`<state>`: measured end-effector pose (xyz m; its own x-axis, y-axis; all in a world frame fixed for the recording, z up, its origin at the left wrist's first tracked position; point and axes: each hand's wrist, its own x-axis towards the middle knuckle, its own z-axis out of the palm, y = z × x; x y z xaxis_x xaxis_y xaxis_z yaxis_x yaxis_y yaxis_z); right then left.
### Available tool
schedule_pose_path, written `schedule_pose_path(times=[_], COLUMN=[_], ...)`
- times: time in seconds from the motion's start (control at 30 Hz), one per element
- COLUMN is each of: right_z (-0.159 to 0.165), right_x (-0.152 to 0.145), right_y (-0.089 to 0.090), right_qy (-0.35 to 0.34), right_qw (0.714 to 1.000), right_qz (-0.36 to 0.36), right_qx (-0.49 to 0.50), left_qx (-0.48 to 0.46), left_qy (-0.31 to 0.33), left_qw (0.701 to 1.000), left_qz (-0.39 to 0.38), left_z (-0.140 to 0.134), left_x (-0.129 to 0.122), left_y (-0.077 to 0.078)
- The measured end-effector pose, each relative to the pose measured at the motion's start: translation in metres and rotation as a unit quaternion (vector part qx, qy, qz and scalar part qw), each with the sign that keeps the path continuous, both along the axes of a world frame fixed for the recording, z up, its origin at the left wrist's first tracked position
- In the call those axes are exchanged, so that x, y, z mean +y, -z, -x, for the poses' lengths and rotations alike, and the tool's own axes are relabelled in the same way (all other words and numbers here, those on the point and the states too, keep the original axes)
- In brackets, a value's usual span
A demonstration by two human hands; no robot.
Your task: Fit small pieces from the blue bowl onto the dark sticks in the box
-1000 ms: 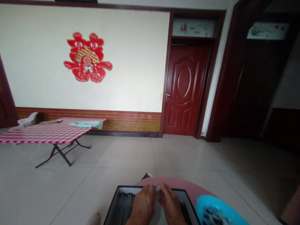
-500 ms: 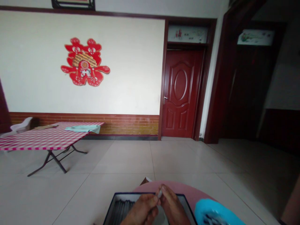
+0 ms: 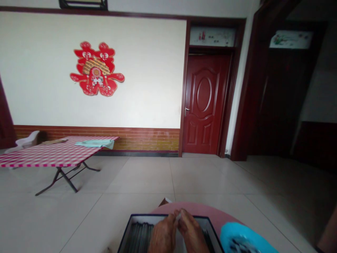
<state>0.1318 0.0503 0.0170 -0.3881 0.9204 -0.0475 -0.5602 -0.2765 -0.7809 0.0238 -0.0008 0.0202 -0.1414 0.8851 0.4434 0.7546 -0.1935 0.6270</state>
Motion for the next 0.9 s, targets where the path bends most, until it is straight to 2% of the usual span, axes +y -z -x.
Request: schedule_pose_path(times=[0.07,0.1,0.2,0.23,0.27,0.3,0.37,0.43,0.5,0.57,0.7,0.77,0.8,0.87,0.9], right_z=[-0.003,-0.005,-0.009,-0.009,-0.009,-0.009,-0.007,-0.005,-0.004,-0.003,-0.001,0.001,0.001,0.001,0.000], right_x=[-0.001,-0.001,-0.001,-0.002,-0.002,-0.002,-0.003,-0.004,-0.005,-0.007,-0.011,-0.010,-0.009,-0.004,-0.002], right_y=[-0.006,-0.010,-0.019,-0.022,-0.024,-0.025,-0.025,-0.022,-0.017,-0.011,-0.001,0.002,0.002,0.001,-0.001], right_qy=[0.002,-0.003,-0.045,-0.062,-0.076,-0.084,-0.086,-0.073,-0.057,-0.041,-0.018,0.002,0.013,0.029,0.029], right_qw=[1.000,1.000,0.998,0.997,0.995,0.995,0.995,0.996,0.998,0.999,1.000,1.000,1.000,0.999,0.999], right_qz=[-0.015,-0.022,-0.043,-0.050,-0.051,-0.049,-0.027,0.000,0.010,0.012,0.024,0.027,0.028,0.026,0.021], right_qx=[-0.014,-0.015,0.009,0.020,0.030,0.039,0.049,0.047,0.030,0.009,-0.002,0.001,0.003,0.007,0.009], left_qx=[-0.140,-0.223,-0.423,-0.455,-0.467,-0.461,-0.400,-0.287,-0.161,-0.058,0.081,0.096,0.075,-0.039,-0.126], left_qy=[0.025,0.050,0.141,0.165,0.181,0.189,0.181,0.141,0.087,0.036,-0.016,-0.013,-0.005,0.017,0.032], left_qw=[0.989,0.970,0.872,0.849,0.840,0.844,0.885,0.944,0.983,0.997,0.993,0.992,0.995,0.998,0.989], left_qz=[0.041,0.084,0.202,0.212,0.209,0.198,0.153,0.082,0.033,0.037,0.089,0.078,0.063,0.051,0.072], left_z=[-0.003,-0.004,-0.003,-0.002,-0.001,0.001,0.003,0.004,0.003,0.002,-0.001,-0.001,-0.002,-0.002,-0.002], left_x=[0.001,0.001,0.000,0.000,0.000,0.000,0.000,0.001,0.000,-0.003,-0.008,-0.008,-0.007,-0.005,-0.003], left_y=[-0.005,-0.008,-0.017,-0.019,-0.020,-0.021,-0.018,-0.014,-0.010,-0.007,-0.004,-0.003,-0.003,-0.006,-0.009])
